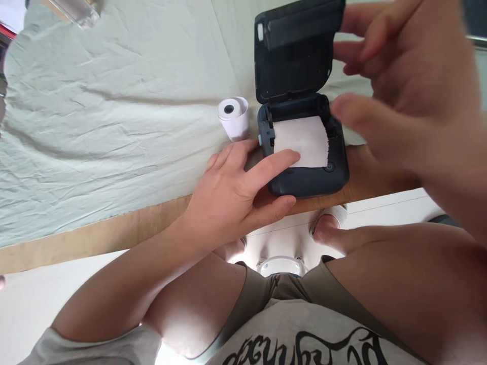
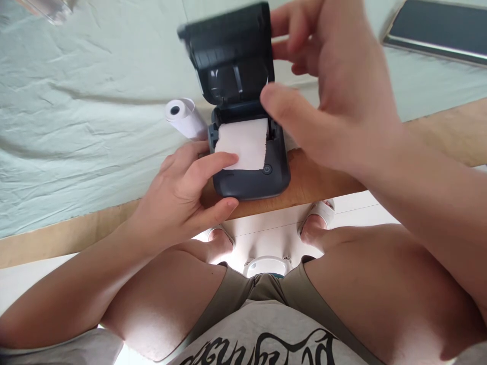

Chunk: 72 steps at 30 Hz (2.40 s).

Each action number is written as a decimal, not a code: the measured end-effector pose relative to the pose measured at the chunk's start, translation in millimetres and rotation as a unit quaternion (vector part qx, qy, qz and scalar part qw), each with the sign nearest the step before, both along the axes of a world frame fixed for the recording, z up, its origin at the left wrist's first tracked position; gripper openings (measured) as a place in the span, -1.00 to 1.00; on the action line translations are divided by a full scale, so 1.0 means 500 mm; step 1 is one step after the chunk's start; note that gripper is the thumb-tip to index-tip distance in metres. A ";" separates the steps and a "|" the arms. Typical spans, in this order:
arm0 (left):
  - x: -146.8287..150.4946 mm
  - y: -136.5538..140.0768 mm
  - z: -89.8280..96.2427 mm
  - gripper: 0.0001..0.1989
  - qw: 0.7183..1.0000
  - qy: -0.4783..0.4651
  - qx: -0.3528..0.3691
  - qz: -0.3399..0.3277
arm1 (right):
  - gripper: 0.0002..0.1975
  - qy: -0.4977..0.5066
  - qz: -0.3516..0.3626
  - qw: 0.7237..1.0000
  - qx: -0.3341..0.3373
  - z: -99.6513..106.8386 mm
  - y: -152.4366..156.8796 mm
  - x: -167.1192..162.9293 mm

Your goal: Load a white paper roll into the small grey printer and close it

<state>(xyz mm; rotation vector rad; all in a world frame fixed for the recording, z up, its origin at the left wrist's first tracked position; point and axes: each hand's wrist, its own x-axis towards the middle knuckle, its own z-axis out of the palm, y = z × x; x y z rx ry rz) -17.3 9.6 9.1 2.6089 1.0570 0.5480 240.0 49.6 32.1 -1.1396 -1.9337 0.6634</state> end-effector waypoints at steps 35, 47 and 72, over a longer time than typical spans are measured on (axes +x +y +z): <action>0.003 0.003 -0.015 -0.27 0.999 0.011 0.044 0.015 | -0.62 -0.047 0.081 0.991 -0.098 -0.034 0.009 -0.022; 0.005 0.002 -0.010 -0.26 0.999 0.023 0.010 0.025 | -0.66 -0.036 0.051 0.994 -0.091 -0.032 0.009 -0.034; 0.003 0.002 -0.007 0.01 0.998 0.041 -0.031 0.040 | -0.58 -0.105 -0.091 0.990 0.004 -0.038 -0.022 -0.035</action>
